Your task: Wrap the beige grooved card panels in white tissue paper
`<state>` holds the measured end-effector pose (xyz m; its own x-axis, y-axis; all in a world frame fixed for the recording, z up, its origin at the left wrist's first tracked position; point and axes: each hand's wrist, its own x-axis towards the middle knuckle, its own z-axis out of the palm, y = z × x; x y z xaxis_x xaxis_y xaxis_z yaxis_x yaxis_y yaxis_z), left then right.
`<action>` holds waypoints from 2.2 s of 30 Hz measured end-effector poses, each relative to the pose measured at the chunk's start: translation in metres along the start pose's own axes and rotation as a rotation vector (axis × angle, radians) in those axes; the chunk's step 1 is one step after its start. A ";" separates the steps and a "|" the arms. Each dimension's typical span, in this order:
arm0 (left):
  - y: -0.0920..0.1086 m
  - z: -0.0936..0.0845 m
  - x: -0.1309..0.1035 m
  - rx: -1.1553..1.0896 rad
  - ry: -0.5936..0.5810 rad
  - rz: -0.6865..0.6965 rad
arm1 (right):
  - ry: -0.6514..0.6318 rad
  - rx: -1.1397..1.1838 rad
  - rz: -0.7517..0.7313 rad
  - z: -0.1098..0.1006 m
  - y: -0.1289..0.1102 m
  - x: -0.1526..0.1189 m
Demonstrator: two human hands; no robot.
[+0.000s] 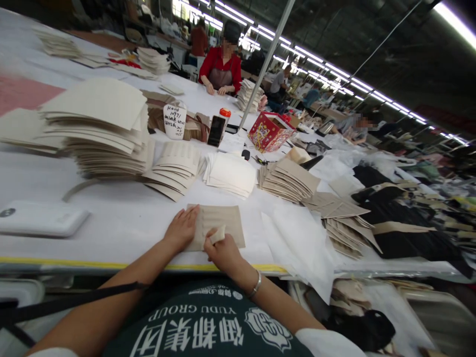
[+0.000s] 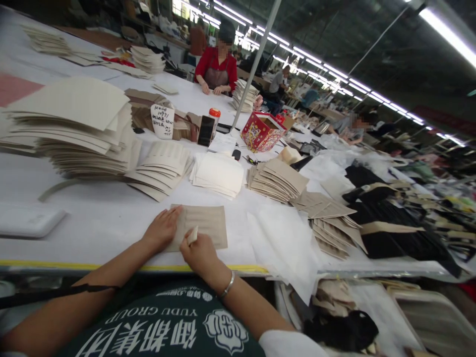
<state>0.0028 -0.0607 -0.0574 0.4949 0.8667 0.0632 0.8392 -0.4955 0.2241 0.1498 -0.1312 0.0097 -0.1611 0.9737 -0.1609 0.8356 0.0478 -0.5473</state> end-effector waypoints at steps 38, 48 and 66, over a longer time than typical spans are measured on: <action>0.104 0.005 0.027 0.122 -0.196 0.121 | 0.143 0.125 0.198 -0.063 0.076 -0.015; 0.079 -0.031 0.018 0.003 -0.391 0.545 | 0.183 0.735 0.305 -0.071 0.116 -0.088; 0.055 -0.016 -0.028 -0.067 -0.225 0.598 | -0.059 0.104 -0.038 -0.068 0.060 0.033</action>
<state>0.0320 -0.1111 -0.0316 0.9142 0.4052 -0.0079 0.3917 -0.8784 0.2737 0.2302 -0.0806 0.0269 -0.2252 0.9567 -0.1847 0.7698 0.0586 -0.6356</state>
